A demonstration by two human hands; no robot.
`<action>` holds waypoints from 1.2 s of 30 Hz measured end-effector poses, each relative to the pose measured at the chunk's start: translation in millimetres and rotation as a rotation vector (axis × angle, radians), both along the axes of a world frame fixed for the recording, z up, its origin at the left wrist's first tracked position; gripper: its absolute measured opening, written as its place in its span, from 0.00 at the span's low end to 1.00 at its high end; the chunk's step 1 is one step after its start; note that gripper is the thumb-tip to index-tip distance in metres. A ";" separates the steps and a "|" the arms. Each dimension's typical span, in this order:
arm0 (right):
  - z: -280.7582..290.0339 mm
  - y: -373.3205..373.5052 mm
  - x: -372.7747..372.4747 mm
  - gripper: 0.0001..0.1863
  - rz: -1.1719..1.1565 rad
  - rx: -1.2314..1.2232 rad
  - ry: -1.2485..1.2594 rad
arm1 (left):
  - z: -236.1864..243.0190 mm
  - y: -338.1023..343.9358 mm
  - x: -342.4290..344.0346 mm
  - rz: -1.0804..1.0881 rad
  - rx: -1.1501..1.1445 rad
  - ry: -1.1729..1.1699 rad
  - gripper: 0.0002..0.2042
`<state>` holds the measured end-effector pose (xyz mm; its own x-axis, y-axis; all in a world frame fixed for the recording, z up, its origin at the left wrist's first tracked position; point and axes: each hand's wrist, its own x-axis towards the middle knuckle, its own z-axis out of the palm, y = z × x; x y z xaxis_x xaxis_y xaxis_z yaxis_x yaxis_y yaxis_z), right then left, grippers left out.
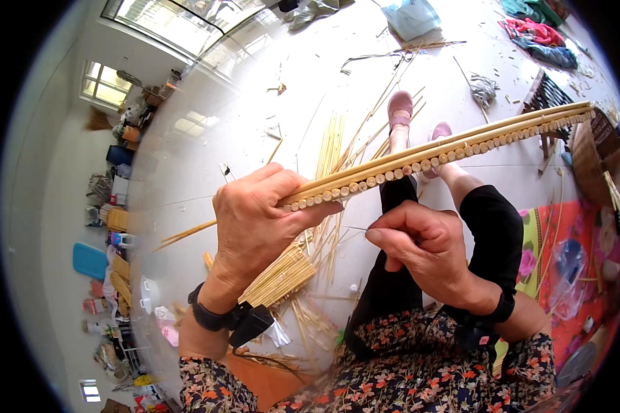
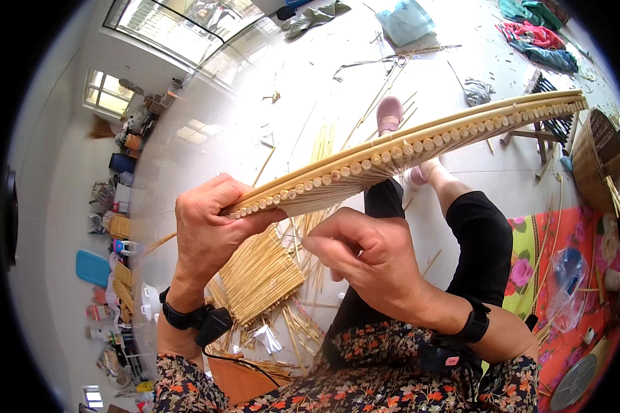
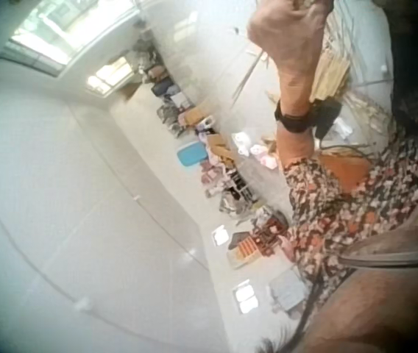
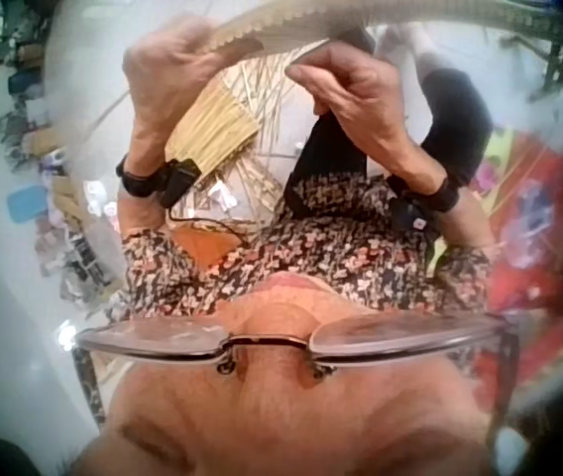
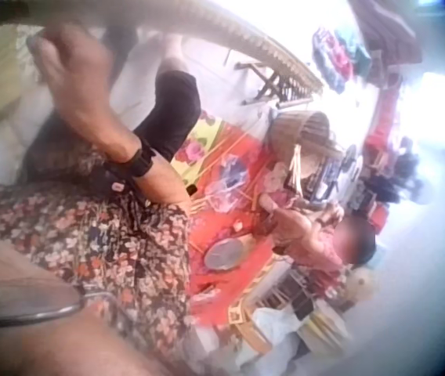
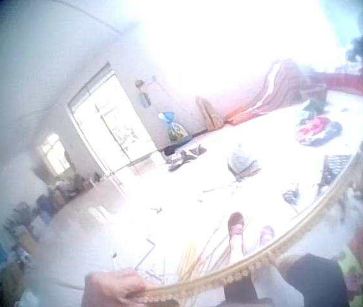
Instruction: The person weaves a bamboo basket by hand, threading a thin string through the vertical bamboo strips to secure the structure. They repeatedly pull the string tight and adjust the alignment of the bamboo slats while working on the basket's edge.
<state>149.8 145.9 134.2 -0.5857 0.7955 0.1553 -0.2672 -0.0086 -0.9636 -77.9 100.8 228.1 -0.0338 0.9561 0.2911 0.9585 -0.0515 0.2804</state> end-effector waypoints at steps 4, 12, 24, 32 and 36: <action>-3.2 7.2 -8.5 0.03 -0.131 0.268 0.009 | 3.8 6.2 -3.8 0.003 -0.009 -0.019 0.17; -4.6 8.9 -15.7 0.04 -0.111 0.245 0.054 | 2.6 7.8 -1.6 0.015 -0.008 -0.035 0.17; -2.3 9.1 -18.1 0.06 -0.128 0.227 0.020 | 2.7 8.1 -0.6 0.012 0.007 -0.028 0.18; -2.3 9.4 -20.2 0.05 -0.132 0.246 0.023 | 1.7 8.2 -2.1 0.020 0.010 -0.034 0.18; -2.4 9.9 -19.7 0.05 -0.125 0.217 0.006 | 1.2 8.1 -2.4 0.023 0.010 -0.039 0.18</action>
<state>130.0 155.8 131.8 -0.4830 0.8096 0.3334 -0.2590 0.2316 -0.9377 -80.2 108.9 229.4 -0.0675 0.9520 0.2987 0.9477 -0.0324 0.3175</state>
